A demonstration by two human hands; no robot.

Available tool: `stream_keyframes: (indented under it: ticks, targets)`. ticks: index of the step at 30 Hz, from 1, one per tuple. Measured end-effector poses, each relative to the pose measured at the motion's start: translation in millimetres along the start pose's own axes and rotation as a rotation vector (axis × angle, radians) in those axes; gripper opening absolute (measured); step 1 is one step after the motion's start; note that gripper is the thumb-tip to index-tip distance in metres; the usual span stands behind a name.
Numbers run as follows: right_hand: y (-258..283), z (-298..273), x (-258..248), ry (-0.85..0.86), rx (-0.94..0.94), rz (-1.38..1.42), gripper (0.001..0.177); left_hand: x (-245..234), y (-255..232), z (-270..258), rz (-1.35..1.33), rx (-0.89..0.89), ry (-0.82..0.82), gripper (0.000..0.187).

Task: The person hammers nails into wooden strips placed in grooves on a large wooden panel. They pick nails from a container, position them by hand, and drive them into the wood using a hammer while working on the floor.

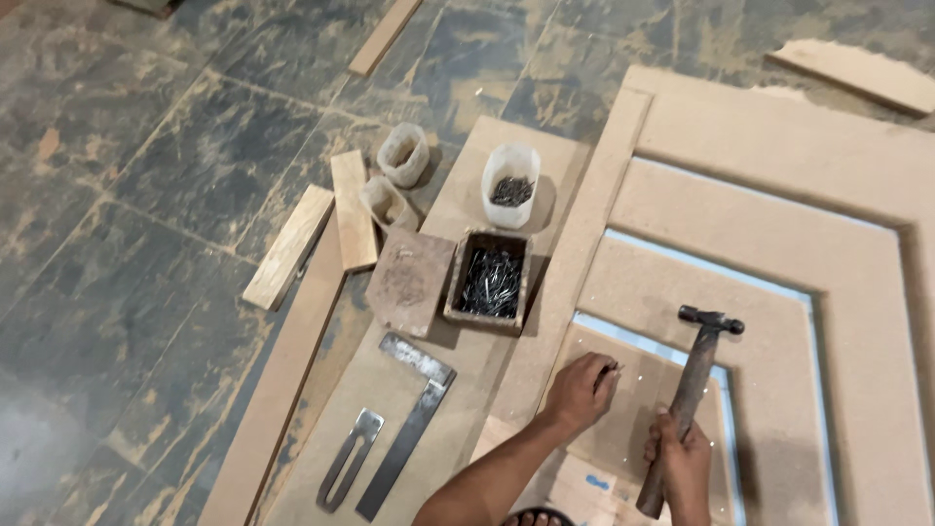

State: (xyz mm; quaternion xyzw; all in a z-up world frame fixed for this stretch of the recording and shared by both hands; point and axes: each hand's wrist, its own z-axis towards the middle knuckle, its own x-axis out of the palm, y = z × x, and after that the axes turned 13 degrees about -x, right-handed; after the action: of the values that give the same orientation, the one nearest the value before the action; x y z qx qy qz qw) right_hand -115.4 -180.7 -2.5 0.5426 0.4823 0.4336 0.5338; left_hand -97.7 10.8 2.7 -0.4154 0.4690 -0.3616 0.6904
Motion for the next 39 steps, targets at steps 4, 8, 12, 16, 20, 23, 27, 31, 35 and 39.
stream_keyframes:
  ticks: [4, 8, 12, 16, 20, 23, 27, 31, 35, 39]
  targets:
    - [-10, 5, -4, -0.007, 0.007, -0.034, 0.027, -2, -1, 1, 0.013, 0.038, 0.002, 0.015]
    - [-20, 14, -3, -0.037, 0.033, -0.001, 0.023, -3, -4, 3, 0.029, 0.009, 0.035, 0.015]
    - [-25, 15, -5, -0.018, 0.025, 0.007, 0.027, -3, -3, 0, 0.033, -0.006, 0.053, 0.016]
    - [-19, 14, -5, -0.036, 0.078, -0.014, 0.025, -1, 2, 3, 0.14, -0.07, 0.134, 0.018]
    - [-9, 9, -1, -0.027, 0.069, -0.023, 0.026, 1, 7, 2, 0.128, -0.042, 0.111, 0.018]
    - [-4, 10, 0, -0.021, 0.053, -0.016, 0.026, 3, 8, 3, 0.136, -0.054, 0.114, 0.019]
    - [-2, 7, -1, -0.007, 0.05, -0.027, 0.025, 3, 6, 2, 0.126, -0.028, 0.091, 0.018]
    - [0, 7, 0, -0.018, 0.066, -0.024, 0.026, 0, 3, 4, 0.091, -0.013, 0.074, 0.017]
    - [6, 4, 2, -0.016, 0.058, -0.014, 0.025, 0, 0, 1, 0.076, 0.003, 0.054, 0.017]
    - [17, 4, 7, -0.011, 0.06, -0.015, 0.025, -1, 0, 5, 0.066, -0.032, 0.064, 0.016]
